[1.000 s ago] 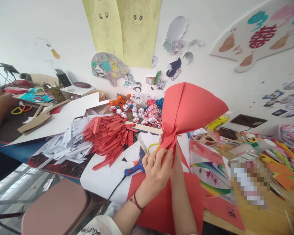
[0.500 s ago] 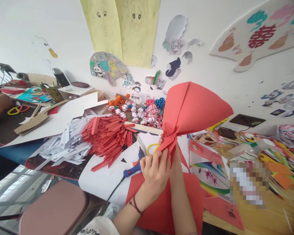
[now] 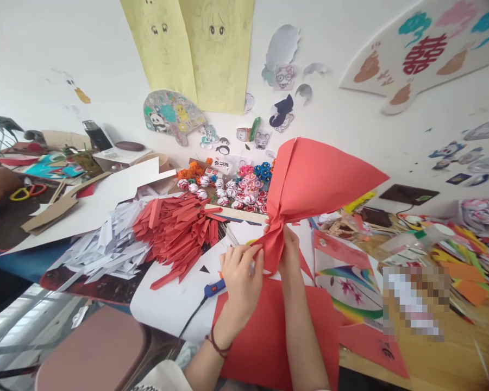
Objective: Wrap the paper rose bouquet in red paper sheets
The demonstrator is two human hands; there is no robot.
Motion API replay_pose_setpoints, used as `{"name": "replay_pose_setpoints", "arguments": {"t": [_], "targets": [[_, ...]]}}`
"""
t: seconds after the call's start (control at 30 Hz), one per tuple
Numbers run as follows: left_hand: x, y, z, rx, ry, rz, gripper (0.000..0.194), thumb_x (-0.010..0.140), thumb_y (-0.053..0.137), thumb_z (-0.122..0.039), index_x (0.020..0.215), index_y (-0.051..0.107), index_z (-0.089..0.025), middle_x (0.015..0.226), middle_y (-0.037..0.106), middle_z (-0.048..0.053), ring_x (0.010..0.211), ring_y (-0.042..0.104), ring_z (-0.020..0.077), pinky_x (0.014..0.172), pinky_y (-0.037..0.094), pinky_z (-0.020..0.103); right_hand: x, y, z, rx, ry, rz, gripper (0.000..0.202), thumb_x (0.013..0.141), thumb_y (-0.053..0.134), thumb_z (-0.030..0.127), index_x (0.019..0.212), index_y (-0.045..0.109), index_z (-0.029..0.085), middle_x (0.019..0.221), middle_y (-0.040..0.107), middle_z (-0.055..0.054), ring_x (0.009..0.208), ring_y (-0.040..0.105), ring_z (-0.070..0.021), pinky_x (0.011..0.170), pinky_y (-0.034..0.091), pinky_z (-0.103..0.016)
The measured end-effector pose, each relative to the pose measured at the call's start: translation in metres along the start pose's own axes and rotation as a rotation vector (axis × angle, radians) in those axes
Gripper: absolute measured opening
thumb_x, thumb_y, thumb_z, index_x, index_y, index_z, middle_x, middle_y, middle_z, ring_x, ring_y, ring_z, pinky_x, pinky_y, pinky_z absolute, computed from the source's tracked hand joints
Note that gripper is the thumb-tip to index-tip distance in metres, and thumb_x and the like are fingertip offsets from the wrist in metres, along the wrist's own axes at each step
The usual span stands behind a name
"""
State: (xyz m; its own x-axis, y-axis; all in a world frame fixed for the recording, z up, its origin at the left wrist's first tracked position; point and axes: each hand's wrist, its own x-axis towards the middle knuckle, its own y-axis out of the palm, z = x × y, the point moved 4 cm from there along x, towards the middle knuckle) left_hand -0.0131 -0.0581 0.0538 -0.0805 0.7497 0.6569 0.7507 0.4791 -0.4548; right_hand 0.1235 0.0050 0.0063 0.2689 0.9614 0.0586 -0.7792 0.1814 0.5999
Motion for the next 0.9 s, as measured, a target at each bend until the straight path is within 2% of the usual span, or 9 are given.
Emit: {"name": "replay_pose_setpoints", "arguments": {"t": [0.23, 0.43, 0.6, 0.77, 0.9], "targets": [[0.029, 0.000, -0.010, -0.051, 0.087, -0.009, 0.018, 0.089, 0.060, -0.018, 0.103, 0.069, -0.022, 0.090, 0.069, 0.004, 0.081, 0.056, 0.0165, 0.075, 0.039, 0.032, -0.001, 0.003, 0.003, -0.085, -0.076, 0.039, 0.024, 0.083, 0.067, 0.042, 0.088, 0.073, 0.019, 0.094, 0.073, -0.006, 0.080, 0.066, -0.0178, 0.074, 0.052, -0.030], [0.038, 0.008, -0.018, -0.058, 0.138, -0.083, 0.011, 0.089, 0.060, -0.019, 0.091, 0.071, -0.020, 0.083, 0.072, 0.003, 0.074, 0.057, 0.0155, 0.070, 0.041, 0.031, 0.000, 0.000, 0.001, -0.108, -0.139, 0.039, 0.022, 0.081, 0.069, 0.039, 0.092, 0.074, 0.020, 0.090, 0.072, -0.005, 0.080, 0.064, -0.0185, 0.076, 0.051, -0.032], [0.039, 0.012, -0.016, -0.147, 0.099, -0.023, 0.012, 0.089, 0.058, -0.019, 0.089, 0.070, -0.019, 0.084, 0.072, 0.004, 0.075, 0.060, 0.0155, 0.072, 0.045, 0.031, 0.001, -0.004, 0.000, -0.186, -0.171, 0.004, 0.022, 0.080, 0.070, 0.039, 0.089, 0.074, 0.019, 0.087, 0.072, -0.005, 0.079, 0.063, -0.0181, 0.077, 0.050, -0.031], [0.042, 0.011, -0.012, -0.221, 0.050, 0.029, 0.011, 0.089, 0.059, -0.020, 0.089, 0.070, -0.020, 0.084, 0.072, 0.004, 0.077, 0.061, 0.0155, 0.073, 0.048, 0.030, 0.000, -0.005, 0.000, -0.226, -0.191, -0.033, 0.018, 0.077, 0.072, 0.037, 0.078, 0.072, 0.019, 0.076, 0.069, -0.001, 0.068, 0.060, -0.0147, 0.067, 0.049, -0.028], [0.044, 0.010, -0.007, -0.211, 0.011, 0.053, 0.009, 0.088, 0.061, -0.023, 0.088, 0.069, -0.019, 0.085, 0.072, 0.003, 0.076, 0.062, 0.0153, 0.073, 0.048, 0.029, -0.002, -0.006, 0.002, -0.247, -0.222, -0.107, 0.017, 0.075, 0.074, 0.033, 0.084, 0.073, 0.019, 0.082, 0.072, -0.002, 0.074, 0.063, -0.0161, 0.072, 0.050, -0.029]]}}
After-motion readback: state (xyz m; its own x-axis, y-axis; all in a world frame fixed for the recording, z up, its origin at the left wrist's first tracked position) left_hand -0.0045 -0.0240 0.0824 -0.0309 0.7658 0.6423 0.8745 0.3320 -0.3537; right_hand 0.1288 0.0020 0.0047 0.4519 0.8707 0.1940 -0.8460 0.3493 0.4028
